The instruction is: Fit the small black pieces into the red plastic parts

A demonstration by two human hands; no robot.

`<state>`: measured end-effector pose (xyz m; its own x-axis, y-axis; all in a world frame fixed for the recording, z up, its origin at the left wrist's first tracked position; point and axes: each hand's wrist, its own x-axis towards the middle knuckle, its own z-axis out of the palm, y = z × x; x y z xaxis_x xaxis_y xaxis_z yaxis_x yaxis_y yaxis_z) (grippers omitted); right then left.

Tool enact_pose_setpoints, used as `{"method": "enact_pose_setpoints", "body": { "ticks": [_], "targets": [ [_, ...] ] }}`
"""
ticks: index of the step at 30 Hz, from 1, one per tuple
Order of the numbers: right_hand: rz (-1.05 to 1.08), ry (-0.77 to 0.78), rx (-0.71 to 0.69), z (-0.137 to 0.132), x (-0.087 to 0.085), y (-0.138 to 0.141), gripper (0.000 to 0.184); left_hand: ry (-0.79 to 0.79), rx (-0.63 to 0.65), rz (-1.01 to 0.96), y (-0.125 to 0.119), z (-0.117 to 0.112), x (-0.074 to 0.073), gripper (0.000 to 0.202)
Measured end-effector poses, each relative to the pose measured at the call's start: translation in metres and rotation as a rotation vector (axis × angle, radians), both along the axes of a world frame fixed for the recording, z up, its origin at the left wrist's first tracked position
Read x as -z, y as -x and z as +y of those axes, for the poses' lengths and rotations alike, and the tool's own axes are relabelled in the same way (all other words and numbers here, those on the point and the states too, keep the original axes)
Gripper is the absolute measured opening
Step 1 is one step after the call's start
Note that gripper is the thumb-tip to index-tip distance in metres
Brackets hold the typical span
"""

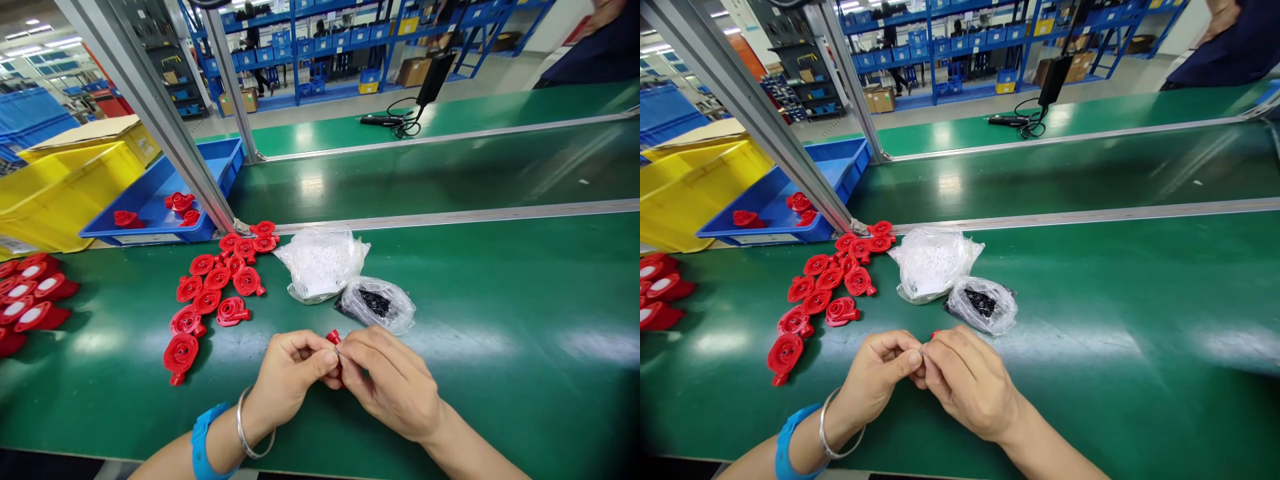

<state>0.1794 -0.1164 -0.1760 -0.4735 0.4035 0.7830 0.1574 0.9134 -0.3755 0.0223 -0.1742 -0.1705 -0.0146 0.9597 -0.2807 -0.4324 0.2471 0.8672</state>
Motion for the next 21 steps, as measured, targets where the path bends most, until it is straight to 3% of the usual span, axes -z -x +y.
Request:
{"method": "enact_pose_setpoints", "body": {
  "ticks": [10,21],
  "targets": [
    [0.118,0.191,-0.145,0.0071,-0.0002,-0.0041,0.033,-0.086,-0.014,0.103,0.0012,-0.0042,-0.0024,0.027],
    [0.129,0.089,-0.155,0.0047,-0.0067,0.0012,0.029,-0.173,-0.037,0.168,0.0,-0.0071,0.002,0.017]
  ]
}}
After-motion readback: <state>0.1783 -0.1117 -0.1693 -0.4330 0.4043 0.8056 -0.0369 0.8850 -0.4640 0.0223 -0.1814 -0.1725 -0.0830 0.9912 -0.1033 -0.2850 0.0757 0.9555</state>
